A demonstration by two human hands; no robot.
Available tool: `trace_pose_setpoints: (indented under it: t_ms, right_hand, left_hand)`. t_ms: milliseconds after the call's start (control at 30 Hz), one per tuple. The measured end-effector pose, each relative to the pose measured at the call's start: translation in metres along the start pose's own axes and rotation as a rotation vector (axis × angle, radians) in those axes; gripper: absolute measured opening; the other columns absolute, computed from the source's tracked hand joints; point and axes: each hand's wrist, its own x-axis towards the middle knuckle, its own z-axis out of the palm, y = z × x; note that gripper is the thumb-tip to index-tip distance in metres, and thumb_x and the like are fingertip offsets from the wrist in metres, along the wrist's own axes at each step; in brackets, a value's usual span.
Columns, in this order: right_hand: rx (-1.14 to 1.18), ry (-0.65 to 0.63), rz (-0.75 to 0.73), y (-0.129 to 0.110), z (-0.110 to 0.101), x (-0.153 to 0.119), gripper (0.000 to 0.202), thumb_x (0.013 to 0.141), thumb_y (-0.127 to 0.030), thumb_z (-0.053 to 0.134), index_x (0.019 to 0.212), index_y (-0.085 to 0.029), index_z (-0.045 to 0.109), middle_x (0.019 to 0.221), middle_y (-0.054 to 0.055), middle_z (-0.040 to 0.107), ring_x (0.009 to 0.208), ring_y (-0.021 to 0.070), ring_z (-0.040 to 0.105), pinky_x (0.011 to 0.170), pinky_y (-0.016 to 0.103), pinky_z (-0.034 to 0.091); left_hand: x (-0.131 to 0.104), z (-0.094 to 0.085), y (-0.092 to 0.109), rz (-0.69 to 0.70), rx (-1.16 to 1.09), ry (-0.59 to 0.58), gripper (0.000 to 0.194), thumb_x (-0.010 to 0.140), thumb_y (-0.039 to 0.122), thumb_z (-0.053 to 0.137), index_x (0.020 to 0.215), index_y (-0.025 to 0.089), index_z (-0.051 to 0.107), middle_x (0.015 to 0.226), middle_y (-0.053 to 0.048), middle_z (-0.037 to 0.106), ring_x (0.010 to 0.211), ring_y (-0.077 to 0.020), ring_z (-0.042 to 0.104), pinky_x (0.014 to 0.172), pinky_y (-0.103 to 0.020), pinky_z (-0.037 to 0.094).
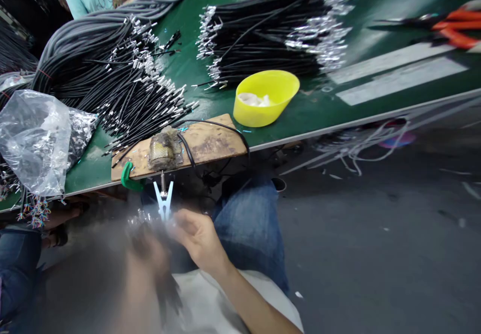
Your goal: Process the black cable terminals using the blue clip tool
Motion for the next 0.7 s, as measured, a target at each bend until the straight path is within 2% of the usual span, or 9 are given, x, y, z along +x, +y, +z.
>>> trace_pose_setpoints:
  t_ms: [100, 167, 267, 333, 400, 467, 533, 600, 700]
  right_hand:
    - [-0.019, 0.012, -0.014, 0.004, 0.003, -0.003, 0.037, 0.073, -0.051, 0.065, 0.061, -0.018, 0.053, 0.056, -0.001, 0.05, 0.051, 0.0123, 0.046, 0.048, 0.025, 0.038]
    - [-0.156, 0.075, -0.191, 0.007, 0.004, -0.005, 0.031, 0.081, -0.041, 0.059, 0.061, -0.019, 0.052, 0.057, 0.0, 0.049, 0.053, 0.0134, 0.046, 0.049, 0.027, 0.038]
    - [-0.452, 0.2, -0.634, 0.01, 0.002, -0.007, 0.017, 0.085, -0.021, 0.053, 0.068, -0.021, 0.058, 0.063, 0.003, 0.056, 0.06, 0.0172, 0.049, 0.056, 0.031, 0.04]
    - [-0.533, 0.181, -0.776, 0.008, -0.001, -0.007, 0.015, 0.084, -0.016, 0.052, 0.072, -0.022, 0.06, 0.065, 0.004, 0.057, 0.063, 0.0184, 0.049, 0.059, 0.033, 0.041]
    - [-0.424, 0.056, -0.641, 0.005, -0.004, -0.005, 0.016, 0.086, -0.022, 0.053, 0.07, -0.021, 0.059, 0.065, 0.003, 0.055, 0.063, 0.018, 0.048, 0.058, 0.032, 0.04]
    - [-0.161, -0.107, -0.332, 0.002, -0.006, -0.003, 0.023, 0.084, -0.036, 0.056, 0.068, -0.019, 0.058, 0.064, 0.002, 0.052, 0.061, 0.0161, 0.047, 0.056, 0.03, 0.04]
    - [0.095, -0.227, -0.014, -0.001, -0.008, 0.0, 0.032, 0.076, -0.047, 0.064, 0.064, -0.017, 0.058, 0.061, 0.0, 0.048, 0.056, 0.0128, 0.043, 0.053, 0.026, 0.037]
    - [0.228, -0.281, 0.198, -0.004, -0.011, 0.004, 0.037, 0.063, -0.048, 0.073, 0.057, -0.016, 0.057, 0.054, -0.003, 0.044, 0.05, 0.0092, 0.037, 0.047, 0.023, 0.031]
    - [0.247, -0.256, 0.315, -0.01, -0.015, 0.013, 0.037, 0.054, -0.043, 0.079, 0.052, -0.014, 0.057, 0.047, -0.006, 0.04, 0.043, 0.0054, 0.028, 0.041, 0.02, 0.021]
  left_hand:
    - [-0.001, 0.0, 0.001, 0.06, 0.028, 0.042, 0.041, 0.058, 0.051, 0.075, 0.05, 0.015, 0.058, 0.052, -0.001, 0.053, 0.053, -0.0119, 0.05, 0.058, -0.027, 0.048]
    - [-0.001, 0.0, 0.001, 0.076, 0.041, 0.063, 0.04, 0.056, 0.051, 0.077, 0.051, 0.016, 0.059, 0.057, -0.002, 0.057, 0.059, -0.0143, 0.054, 0.065, -0.029, 0.05]
    - [0.0, 0.001, -0.001, 0.058, 0.057, 0.054, 0.041, 0.06, 0.054, 0.073, 0.055, 0.014, 0.062, 0.049, 0.001, 0.05, 0.047, -0.0098, 0.047, 0.049, -0.024, 0.045]
    - [0.003, 0.0, -0.002, 0.038, 0.062, 0.027, 0.046, 0.064, 0.058, 0.068, 0.061, 0.012, 0.066, 0.041, 0.003, 0.042, 0.036, -0.0058, 0.036, 0.036, -0.02, 0.035]
    - [0.006, -0.002, -0.002, 0.043, 0.064, 0.006, 0.049, 0.063, 0.061, 0.067, 0.062, 0.012, 0.068, 0.039, 0.002, 0.045, 0.034, -0.0056, 0.035, 0.035, -0.02, 0.033]
    - [0.01, -0.004, -0.001, 0.076, 0.07, -0.001, 0.045, 0.059, 0.058, 0.072, 0.058, 0.013, 0.069, 0.045, -0.002, 0.056, 0.042, -0.01, 0.047, 0.043, -0.024, 0.044]
    - [0.013, -0.004, 0.003, 0.108, 0.087, -0.011, 0.04, 0.054, 0.056, 0.075, 0.054, 0.016, 0.07, 0.05, -0.005, 0.063, 0.051, -0.0154, 0.057, 0.055, -0.029, 0.051]
    - [0.013, -0.003, 0.007, 0.137, 0.111, -0.017, 0.036, 0.055, 0.052, 0.076, 0.054, 0.017, 0.072, 0.052, -0.006, 0.066, 0.054, -0.0187, 0.061, 0.06, -0.032, 0.053]
    - [0.007, -0.001, 0.012, 0.173, 0.137, 0.012, 0.025, 0.06, 0.041, 0.075, 0.058, 0.017, 0.074, 0.057, -0.007, 0.069, 0.056, -0.02, 0.064, 0.061, -0.032, 0.053]
